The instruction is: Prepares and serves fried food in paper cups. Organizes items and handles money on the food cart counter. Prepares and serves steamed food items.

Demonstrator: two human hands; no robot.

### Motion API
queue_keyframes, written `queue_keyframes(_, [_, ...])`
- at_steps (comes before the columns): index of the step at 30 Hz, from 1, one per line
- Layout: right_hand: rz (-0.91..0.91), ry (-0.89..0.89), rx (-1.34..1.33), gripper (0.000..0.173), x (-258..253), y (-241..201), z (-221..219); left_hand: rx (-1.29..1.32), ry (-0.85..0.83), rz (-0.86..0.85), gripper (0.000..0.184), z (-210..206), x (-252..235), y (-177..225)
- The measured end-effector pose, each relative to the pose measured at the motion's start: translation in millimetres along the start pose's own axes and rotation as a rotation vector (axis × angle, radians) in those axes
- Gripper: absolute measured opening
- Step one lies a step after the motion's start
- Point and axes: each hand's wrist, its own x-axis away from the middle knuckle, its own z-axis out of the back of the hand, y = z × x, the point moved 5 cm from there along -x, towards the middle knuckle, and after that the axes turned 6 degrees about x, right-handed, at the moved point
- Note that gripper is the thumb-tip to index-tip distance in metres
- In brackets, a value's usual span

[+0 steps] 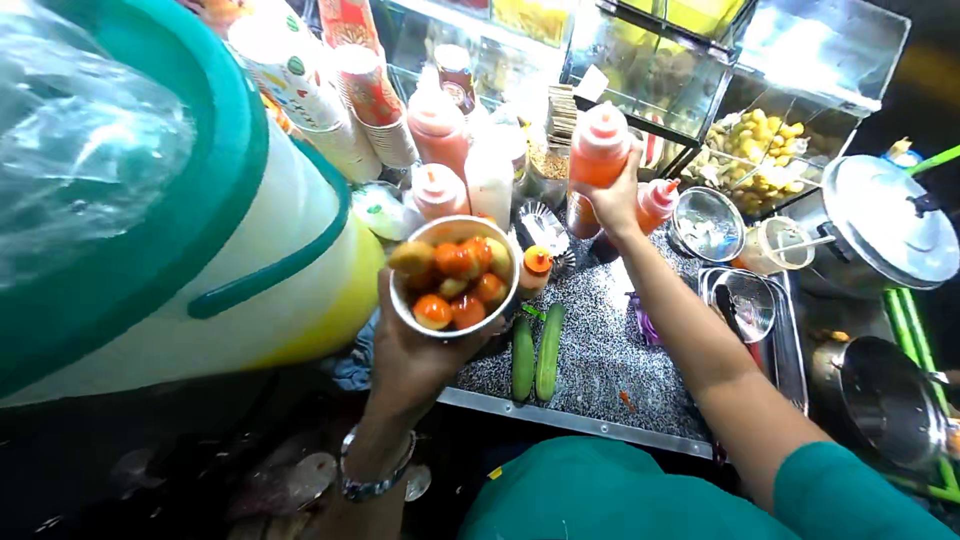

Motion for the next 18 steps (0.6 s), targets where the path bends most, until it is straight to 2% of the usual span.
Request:
queue_keyframes(2, [-0.036,0.081,-0.014,0.107,1.5,25.5,-10.2,-0.025,0.040,0.004,0.107,7.4,15.4,-9.1])
queue_keyframes(4, [-0.013,0.165,0.008,0.098,3.3,30.9,-10.0,-0.034,0.081,0.009,0.109,14.2,30.5,-16.7])
queue_keyframes(6, [0.194,0.259,0.138,0.095,2.2,-3.7,-3.5,-0.043,0.115,0.023,0.111,20.3,42.3,-23.7])
queue_keyframes(8, [0.405,0.223,0.207,0.090,-5.8,-59.0,-11.2,-0.028,0.156,0.042,0.111,24.3,51.6,-28.4])
queue_keyframes(10, [0.489,-0.021,0.244,0.080,-22.9,-103.9,-46.3,-0.033,0.185,0.051,0.112,28.2,60.5,-31.0])
queue_keyframes(11, [0.454,-0.239,0.305,0.083,-35.7,-117.6,-71.8,-0.044,0.198,0.056,0.113,30.2,65.0,-31.2])
queue_keyframes(13, [0.310,-0.702,0.448,0.100,-62.0,-124.5,-131.6,-0.062,0.221,0.083,0.115,34.2,74.3,-30.3])
queue_keyframes(14, [0.273,-0.871,0.518,0.109,-70.0,-122.3,-159.2,-0.071,0.239,0.103,0.115,36.2,79.8,-29.3])
queue_keyframes(16, [0.289,-1.029,0.618,0.115,-74.4,-121.3,-193.5,-0.096,0.298,0.162,0.117,39.4,91.9,-26.3])
queue_keyframes(18, [0.348,-1.040,0.610,0.109,-76.8,-123.5,-207.8,-0.089,0.339,0.179,0.117,42.3,102.0,-25.2])
